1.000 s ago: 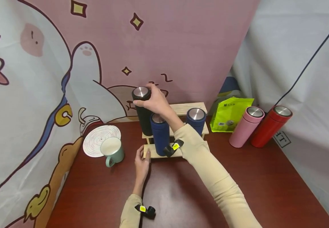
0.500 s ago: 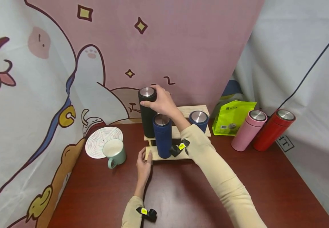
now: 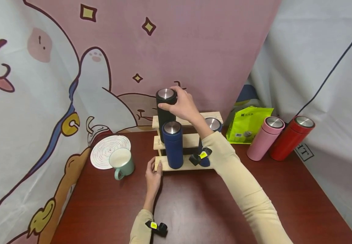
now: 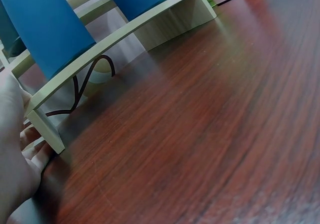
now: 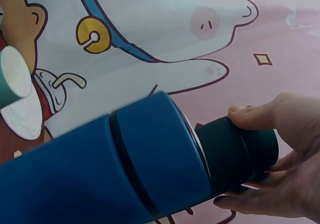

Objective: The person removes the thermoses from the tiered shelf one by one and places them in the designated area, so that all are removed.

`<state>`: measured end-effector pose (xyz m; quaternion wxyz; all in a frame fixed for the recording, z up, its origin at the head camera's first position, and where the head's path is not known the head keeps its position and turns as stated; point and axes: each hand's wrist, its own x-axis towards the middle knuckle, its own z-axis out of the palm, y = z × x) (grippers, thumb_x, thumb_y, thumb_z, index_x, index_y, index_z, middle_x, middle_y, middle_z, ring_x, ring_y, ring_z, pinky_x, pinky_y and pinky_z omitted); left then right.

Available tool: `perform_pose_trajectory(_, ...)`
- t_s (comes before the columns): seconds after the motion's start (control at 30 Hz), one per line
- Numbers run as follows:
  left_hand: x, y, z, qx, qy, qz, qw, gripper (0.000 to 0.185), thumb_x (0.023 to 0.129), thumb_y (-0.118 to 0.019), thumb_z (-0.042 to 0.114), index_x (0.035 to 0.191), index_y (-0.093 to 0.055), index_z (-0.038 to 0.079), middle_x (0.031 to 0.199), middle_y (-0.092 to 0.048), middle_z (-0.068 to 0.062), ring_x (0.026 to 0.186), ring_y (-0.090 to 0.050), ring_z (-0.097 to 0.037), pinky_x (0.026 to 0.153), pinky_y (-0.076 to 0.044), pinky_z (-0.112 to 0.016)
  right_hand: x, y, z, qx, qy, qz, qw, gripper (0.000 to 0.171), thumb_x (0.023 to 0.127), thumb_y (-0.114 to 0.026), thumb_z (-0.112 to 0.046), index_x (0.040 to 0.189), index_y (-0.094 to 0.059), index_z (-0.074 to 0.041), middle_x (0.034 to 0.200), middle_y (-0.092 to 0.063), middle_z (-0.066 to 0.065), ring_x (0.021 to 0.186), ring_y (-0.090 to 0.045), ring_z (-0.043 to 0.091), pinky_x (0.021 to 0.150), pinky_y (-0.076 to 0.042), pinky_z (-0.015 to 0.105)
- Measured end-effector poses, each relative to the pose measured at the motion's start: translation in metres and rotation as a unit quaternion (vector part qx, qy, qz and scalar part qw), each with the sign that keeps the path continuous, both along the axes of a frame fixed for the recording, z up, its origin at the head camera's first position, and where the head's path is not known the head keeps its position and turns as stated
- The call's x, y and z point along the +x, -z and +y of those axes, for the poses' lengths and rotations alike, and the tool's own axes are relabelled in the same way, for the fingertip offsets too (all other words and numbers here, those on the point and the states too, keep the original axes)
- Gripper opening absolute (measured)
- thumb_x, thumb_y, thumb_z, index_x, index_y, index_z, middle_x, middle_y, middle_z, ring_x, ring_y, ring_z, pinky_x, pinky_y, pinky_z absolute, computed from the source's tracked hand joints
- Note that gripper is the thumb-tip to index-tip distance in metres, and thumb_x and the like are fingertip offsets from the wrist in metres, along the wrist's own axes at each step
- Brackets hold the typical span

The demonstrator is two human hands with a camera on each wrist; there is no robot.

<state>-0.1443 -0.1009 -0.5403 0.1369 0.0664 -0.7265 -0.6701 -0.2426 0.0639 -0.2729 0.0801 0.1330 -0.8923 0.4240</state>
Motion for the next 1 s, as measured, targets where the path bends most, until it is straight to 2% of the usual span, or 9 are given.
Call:
perform_pose_trajectory(0.13, 0.0, 0.0, 0.0, 0.0, 0.001, 0.004, 1.0, 0.045, 0.1, -0.063, 0.009, 0.141, -0.051, -0.008, 0.136, -0.061, -0.027, 0.124, -0.059, -0.036, 0.081, -0.048, -0.016, 0.001, 0.001, 0.009, -0.002, 0.009, -0.005, 1.0, 0.081, 0.085, -0.079, -0.041, 0.149, -0.045, -0.007, 0.138, -0.059, 0.019, 0.13, -0.051, 0.037, 0.105, -0.043, 0.049)
perform_pose_trajectory(0.5, 0.0, 0.0, -0.001, -0.008, 0.0, 0.001, 1.0, 0.045, 0.1, -0.063, 0.01, 0.141, -0.051, -0.008, 0.138, -0.06, -0.026, 0.129, -0.057, -0.036, 0.085, -0.047, -0.018, 0.001, 0.008, 0.036, 0.008, 0.015, 0.024, 1.0, 0.08, 0.086, -0.079, -0.04, 0.148, -0.045, -0.003, 0.133, -0.063, 0.02, 0.114, -0.061, 0.034, 0.096, -0.05, 0.047)
perform_pose_trajectory(1.0, 0.0, 0.001, 0.0, -0.013, -0.001, -0.009, 0.9999, 0.046, 0.1, -0.063, 0.01, 0.142, -0.051, -0.006, 0.14, -0.059, -0.024, 0.13, -0.057, -0.034, 0.084, -0.047, -0.016, 0.01, 0.019, 0.066, 0.0, 0.056, 0.046, 0.997, 0.079, 0.086, -0.078, -0.043, 0.147, -0.046, -0.006, 0.134, -0.062, 0.018, 0.109, -0.06, 0.033, 0.091, -0.049, 0.048)
